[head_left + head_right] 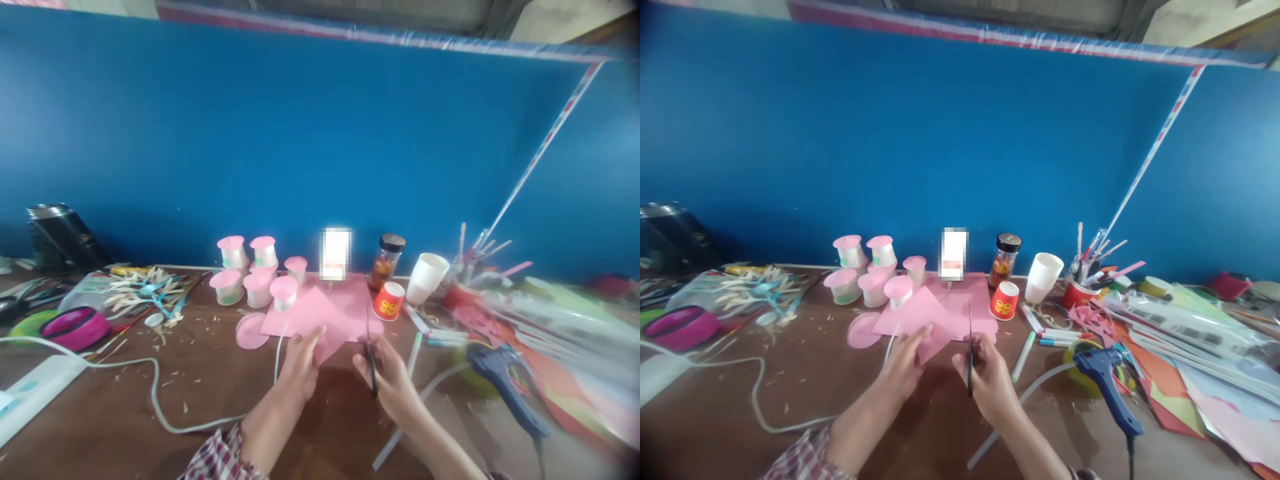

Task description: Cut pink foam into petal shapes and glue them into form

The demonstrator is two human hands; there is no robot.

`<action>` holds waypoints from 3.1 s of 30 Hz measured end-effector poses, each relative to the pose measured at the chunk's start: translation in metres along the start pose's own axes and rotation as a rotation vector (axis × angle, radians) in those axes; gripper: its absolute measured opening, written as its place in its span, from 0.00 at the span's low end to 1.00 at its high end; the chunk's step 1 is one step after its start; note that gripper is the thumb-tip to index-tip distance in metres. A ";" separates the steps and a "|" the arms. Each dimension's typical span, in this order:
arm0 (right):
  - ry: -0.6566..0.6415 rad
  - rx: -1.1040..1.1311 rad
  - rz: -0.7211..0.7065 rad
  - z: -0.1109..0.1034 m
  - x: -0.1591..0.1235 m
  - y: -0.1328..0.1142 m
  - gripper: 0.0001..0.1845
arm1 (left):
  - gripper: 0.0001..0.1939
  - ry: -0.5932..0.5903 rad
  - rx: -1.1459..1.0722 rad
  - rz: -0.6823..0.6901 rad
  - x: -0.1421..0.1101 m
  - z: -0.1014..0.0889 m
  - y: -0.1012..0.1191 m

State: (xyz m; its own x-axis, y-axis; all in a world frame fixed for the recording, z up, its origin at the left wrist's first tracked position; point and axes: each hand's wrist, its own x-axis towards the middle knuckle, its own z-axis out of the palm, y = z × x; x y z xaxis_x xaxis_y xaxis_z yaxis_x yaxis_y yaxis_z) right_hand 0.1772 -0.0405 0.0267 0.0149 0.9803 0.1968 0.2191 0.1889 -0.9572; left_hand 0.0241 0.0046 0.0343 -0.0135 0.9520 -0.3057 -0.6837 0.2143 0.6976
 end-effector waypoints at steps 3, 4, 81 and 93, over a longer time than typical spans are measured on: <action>-0.104 0.029 0.013 0.001 -0.004 -0.002 0.12 | 0.11 -0.033 -0.055 0.035 0.005 -0.001 0.008; -0.138 0.053 0.023 0.002 -0.005 -0.001 0.14 | 0.11 -0.038 -0.074 0.040 0.006 -0.001 0.010; -0.179 0.526 0.310 0.005 -0.008 -0.002 0.27 | 0.09 -0.382 -0.076 -0.194 0.000 -0.008 -0.003; -0.199 0.012 0.126 0.008 -0.013 0.003 0.18 | 0.09 0.084 -0.121 0.041 0.020 -0.011 0.010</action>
State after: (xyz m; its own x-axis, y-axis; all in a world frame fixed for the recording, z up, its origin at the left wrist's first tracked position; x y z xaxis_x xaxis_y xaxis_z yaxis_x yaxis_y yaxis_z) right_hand 0.1696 -0.0518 0.0197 -0.1520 0.9879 0.0308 0.2158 0.0635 -0.9744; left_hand 0.0094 0.0232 0.0283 -0.1007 0.9368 -0.3351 -0.7639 0.1429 0.6293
